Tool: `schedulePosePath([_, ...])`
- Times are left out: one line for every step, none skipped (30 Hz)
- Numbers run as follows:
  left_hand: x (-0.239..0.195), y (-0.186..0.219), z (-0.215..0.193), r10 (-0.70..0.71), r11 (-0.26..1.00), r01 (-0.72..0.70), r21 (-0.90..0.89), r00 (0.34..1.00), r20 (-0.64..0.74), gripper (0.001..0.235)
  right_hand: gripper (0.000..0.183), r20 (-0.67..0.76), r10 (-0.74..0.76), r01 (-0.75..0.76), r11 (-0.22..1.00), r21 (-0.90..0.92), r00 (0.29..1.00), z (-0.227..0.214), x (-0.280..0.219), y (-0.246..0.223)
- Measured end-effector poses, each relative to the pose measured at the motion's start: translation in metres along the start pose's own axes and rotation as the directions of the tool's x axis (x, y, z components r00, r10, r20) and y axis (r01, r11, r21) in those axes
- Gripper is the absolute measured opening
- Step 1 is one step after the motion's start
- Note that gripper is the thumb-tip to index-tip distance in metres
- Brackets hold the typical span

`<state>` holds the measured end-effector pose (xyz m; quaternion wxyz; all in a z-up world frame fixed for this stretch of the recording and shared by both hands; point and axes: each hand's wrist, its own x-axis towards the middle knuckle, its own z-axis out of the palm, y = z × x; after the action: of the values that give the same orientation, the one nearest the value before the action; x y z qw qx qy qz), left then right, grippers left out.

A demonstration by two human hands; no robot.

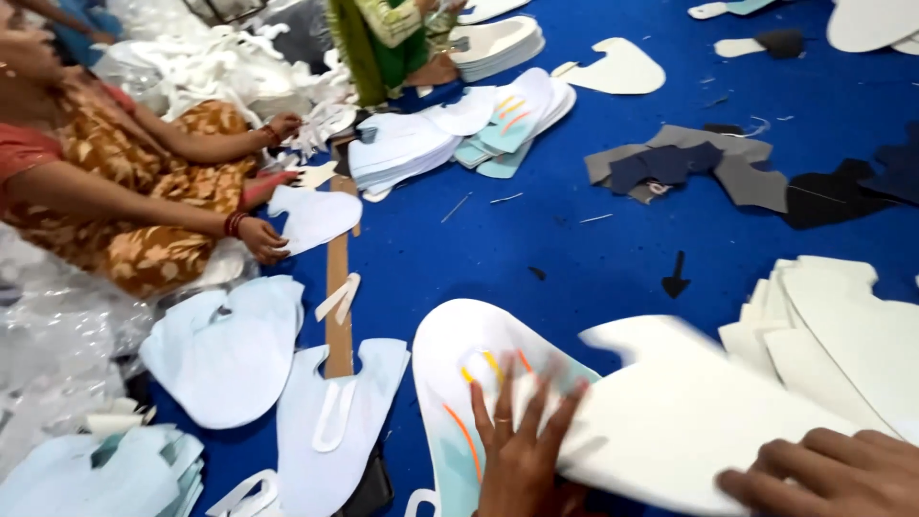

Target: The person sorts and stacks various pre-cut shoe components such as uppers and foam inserts.

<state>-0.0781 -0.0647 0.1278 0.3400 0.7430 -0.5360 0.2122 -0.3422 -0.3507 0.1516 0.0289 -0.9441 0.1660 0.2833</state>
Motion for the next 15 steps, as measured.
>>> schedulePosePath([-0.012, -0.014, -0.002, -0.008, 1.0, 0.008, 0.01, 1.0, -0.003, 0.091, 0.057, -0.011, -0.092, 0.092, 0.996, 0.015, 0.996, -0.036, 0.012, -0.016])
schedulePosePath([-0.027, -0.027, -0.005, -0.014, 0.982, 0.05, -0.182, 0.982, 0.191, 0.061, 0.057, -0.019, -0.185, 0.185, 0.982, 0.032, 0.983, -0.068, 0.018, -0.039])
schedulePosePath([-0.043, -0.041, -0.008, 0.02, 0.924, 0.124, -0.361, 0.928, 0.372, 0.036, 0.058, -0.027, -0.275, 0.276, 0.96, 0.048, 0.961, -0.097, 0.021, -0.068])
schedulePosePath([-0.039, -0.041, -0.019, -0.001, 0.924, 0.146, -0.354, 0.925, 0.38, 0.036, 0.058, -0.012, -0.292, 0.292, 0.955, 0.049, 0.956, -0.116, 0.03, -0.077])
schedulePosePath([-0.035, -0.042, -0.03, -0.271, 0.815, 0.397, -0.422, 0.905, 0.328, 0.033, 0.07, -0.165, -0.134, 0.188, 0.906, 0.379, 0.977, -0.136, 0.04, -0.086])
schedulePosePath([-0.032, -0.043, -0.041, -0.53, 0.633, 0.596, -0.494, 0.799, 0.284, 0.03, 0.084, -0.251, 0.066, 0.123, 0.733, 0.669, 0.966, -0.156, 0.052, -0.096])
schedulePosePath([-0.03, -0.046, -0.044, -0.554, 0.623, 0.614, -0.484, 0.784, 0.282, 0.03, 0.084, -0.238, 0.042, 0.131, 0.736, 0.664, 0.97, -0.153, 0.068, -0.1])
schedulePosePath([-0.027, -0.05, -0.05, -0.705, 0.47, 0.704, -0.532, 0.662, 0.254, 0.029, 0.084, -0.268, 0.13, 0.157, 0.543, 0.825, 0.955, -0.152, 0.083, -0.105])
schedulePosePath([-0.023, -0.054, -0.055, -0.827, 0.302, 0.755, -0.582, 0.511, 0.234, 0.029, 0.085, -0.267, 0.224, 0.189, 0.315, 0.93, 0.937, -0.15, 0.098, -0.111])
schedulePosePath([-0.038, -0.073, -0.041, -0.839, 0.295, 0.762, -0.576, 0.495, 0.225, 0.029, 0.085, -0.261, 0.203, 0.189, 0.317, 0.929, 0.944, -0.126, 0.139, -0.115])
schedulePosePath([-0.053, -0.093, -0.026, -0.867, 0.136, 0.777, -0.615, 0.393, 0.305, 0.037, 0.074, -0.201, 0.186, 0.124, 0.356, 0.926, 0.962, -0.102, 0.179, -0.119])
schedulePosePath([-0.068, -0.112, -0.01, -0.872, -0.027, 0.769, -0.638, 0.294, 0.392, 0.047, 0.065, -0.138, 0.179, 0.058, 0.393, 0.918, 0.974, -0.076, 0.218, -0.123])
schedulePosePath([-0.096, -0.127, 0.006, -0.879, -0.035, 0.772, -0.635, 0.279, 0.387, 0.047, 0.065, -0.13, 0.165, 0.055, 0.395, 0.917, 0.978, -0.059, 0.238, -0.128])
schedulePosePath([-0.123, -0.146, 0.021, -0.839, 0.036, 0.828, -0.559, 0.33, 0.434, 0.053, 0.061, -0.152, 0.137, 0.087, 0.394, 0.915, 0.979, -0.042, 0.258, -0.133])
schedulePosePath([-0.149, -0.165, 0.035, -0.793, 0.113, 0.87, -0.48, 0.37, 0.484, 0.061, 0.057, -0.174, 0.11, 0.118, 0.392, 0.912, 0.979, -0.025, 0.278, -0.139])
